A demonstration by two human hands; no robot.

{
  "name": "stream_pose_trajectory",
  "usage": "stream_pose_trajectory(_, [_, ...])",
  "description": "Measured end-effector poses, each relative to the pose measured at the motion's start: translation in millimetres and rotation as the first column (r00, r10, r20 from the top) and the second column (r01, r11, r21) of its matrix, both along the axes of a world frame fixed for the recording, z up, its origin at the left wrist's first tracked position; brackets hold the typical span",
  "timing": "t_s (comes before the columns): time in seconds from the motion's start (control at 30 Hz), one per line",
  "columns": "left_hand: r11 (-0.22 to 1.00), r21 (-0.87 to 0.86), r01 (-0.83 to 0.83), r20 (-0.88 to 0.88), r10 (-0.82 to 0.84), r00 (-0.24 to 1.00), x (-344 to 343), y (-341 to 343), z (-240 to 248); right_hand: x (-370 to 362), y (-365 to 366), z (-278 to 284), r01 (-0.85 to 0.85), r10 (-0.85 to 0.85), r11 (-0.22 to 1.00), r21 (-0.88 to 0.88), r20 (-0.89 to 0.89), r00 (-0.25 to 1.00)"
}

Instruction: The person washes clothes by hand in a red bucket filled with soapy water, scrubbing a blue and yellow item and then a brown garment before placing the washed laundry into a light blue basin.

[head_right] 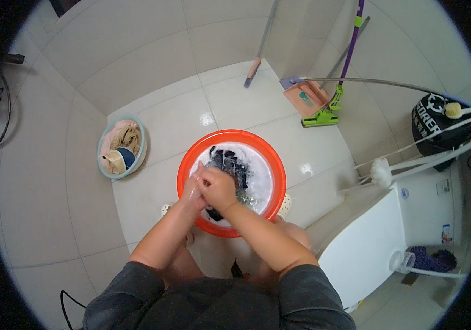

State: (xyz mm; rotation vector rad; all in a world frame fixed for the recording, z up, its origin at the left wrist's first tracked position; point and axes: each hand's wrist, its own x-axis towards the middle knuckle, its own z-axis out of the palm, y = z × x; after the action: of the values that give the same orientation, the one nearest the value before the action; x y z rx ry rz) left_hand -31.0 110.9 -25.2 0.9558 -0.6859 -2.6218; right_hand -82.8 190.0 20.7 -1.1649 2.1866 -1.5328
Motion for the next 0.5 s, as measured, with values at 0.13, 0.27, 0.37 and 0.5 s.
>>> stream_pose_trajectory(0.13, [0.994,0.066,0.091,0.082,-0.096,0.992,-14.4,24.7,-3.7,-37.4,7.5,-36.2,0.266,-0.314,0.938,0.224,0.218,0.924])
stream_pose_trajectory(0.27, [0.995,0.027,0.096,0.099,-0.098,0.99,-9.6,3.2,-31.3,13.0,5.2,-27.8,0.125,-0.124,0.991,-0.042,0.036,0.992])
stream_pose_trajectory(0.37, [0.99,0.019,0.143,0.15,-0.144,0.978,-16.6,13.6,7.1,-20.0,-0.8,-34.6,0.207,-0.208,0.978,0.035,0.02,0.978])
stream_pose_trajectory(0.5, [0.861,-0.443,0.249,-0.102,-0.324,0.941,-13.4,1.0,-1.1,-58.1,-1.9,-26.8,0.287,0.016,0.939,-0.189,0.858,0.514])
